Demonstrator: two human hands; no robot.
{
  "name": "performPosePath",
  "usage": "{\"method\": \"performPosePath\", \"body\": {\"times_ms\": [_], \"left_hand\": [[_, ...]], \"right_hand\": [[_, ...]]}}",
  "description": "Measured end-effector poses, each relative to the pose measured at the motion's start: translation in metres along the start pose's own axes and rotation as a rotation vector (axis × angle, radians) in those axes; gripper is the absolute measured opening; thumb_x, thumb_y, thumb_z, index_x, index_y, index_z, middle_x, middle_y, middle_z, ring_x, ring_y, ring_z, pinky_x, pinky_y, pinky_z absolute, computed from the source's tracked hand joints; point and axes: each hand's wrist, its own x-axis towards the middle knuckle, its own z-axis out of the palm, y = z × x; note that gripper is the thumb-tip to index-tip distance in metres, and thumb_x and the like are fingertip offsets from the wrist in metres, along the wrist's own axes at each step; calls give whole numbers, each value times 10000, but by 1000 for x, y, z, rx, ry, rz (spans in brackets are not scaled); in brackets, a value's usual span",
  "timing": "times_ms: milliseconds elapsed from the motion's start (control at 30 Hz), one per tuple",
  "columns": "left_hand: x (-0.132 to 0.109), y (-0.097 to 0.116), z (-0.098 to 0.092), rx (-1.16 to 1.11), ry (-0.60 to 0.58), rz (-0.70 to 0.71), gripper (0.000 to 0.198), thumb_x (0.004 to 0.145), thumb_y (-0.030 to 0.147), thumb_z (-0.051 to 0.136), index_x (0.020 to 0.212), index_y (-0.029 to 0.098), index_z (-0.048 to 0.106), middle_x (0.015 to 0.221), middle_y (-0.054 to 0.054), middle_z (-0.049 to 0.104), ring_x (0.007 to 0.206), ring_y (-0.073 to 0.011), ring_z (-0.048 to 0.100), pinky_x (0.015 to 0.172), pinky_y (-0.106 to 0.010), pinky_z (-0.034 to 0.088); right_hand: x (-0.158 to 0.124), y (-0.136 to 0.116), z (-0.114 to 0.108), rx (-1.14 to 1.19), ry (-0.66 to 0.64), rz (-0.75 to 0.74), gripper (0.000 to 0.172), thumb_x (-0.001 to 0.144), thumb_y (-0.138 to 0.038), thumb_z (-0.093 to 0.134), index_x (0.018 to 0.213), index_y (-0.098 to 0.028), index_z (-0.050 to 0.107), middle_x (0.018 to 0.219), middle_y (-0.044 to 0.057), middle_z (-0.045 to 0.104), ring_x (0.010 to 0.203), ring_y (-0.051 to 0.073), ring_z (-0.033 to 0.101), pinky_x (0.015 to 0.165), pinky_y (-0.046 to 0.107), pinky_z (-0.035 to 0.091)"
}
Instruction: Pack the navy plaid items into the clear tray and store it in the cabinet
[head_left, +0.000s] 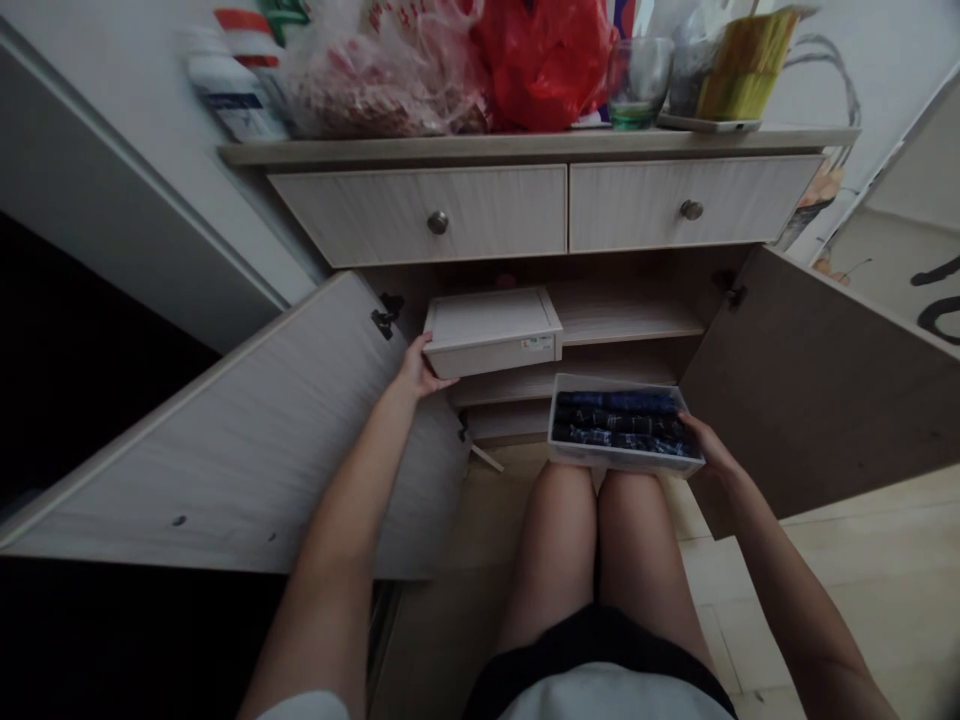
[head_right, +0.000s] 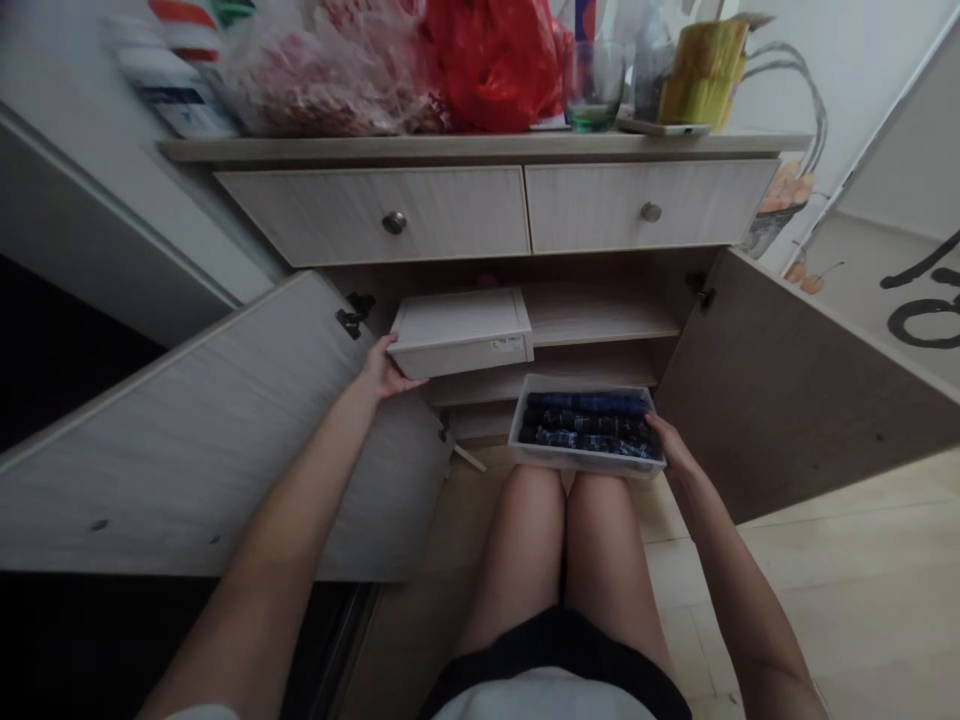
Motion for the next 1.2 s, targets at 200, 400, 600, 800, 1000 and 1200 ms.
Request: {"method": "performPosePath", "body": {"times_ms": [200,400,600,800,1000,1200], "left_hand": [[-31,-2,-16,39,-61,-33,295,847,431,533,1058,227,564,845,-54,622,755,-215,624,758,-412,603],[-50,-16,-18,30,-123,-35,327,788,443,603,1031,229,553,849,-49,620,734,-214,635,703,-391,612],[-56,-26,-13,-13,-158,-54,399,749,419,605,1099,228,580,843,-70,642,741,-249,661,674,-418,614],[-55,-31,-17,-22,-156,-24,442,737,465,623,1123,253,591,846,-86,654,777,-280,669,695,-438,609],[-55,-32,-24,-5,-174,-12,457,728,490,633,1117,254,591,861,-85,658,823,-295,675,745,-462,609],[-57,-33,-25,-33,-190,-26,366,757,440,613,1056,230,593,863,-86,663,756,-254,671,699,-430,624]], "right_hand": [[5,-38,-33,44,125,9,170,873,-316,556,889,-231,703,845,45,781,823,251,757,780,384,630],[21,-81,-37,45,179,-27,178,884,-304,540,869,-221,697,763,42,764,720,239,743,716,374,630],[36,-110,-17,29,144,-128,172,879,-280,551,917,-214,705,792,39,766,774,235,746,758,367,621],[39,-126,-8,-19,57,-136,209,895,-308,545,978,-212,710,858,53,776,846,259,748,817,416,613],[34,-132,-2,-59,37,-109,243,915,-330,537,1028,-215,719,888,64,778,832,271,747,811,432,616],[30,-138,0,-71,-11,-46,255,945,-330,523,1007,-190,726,836,79,770,788,265,744,770,417,619]]}}
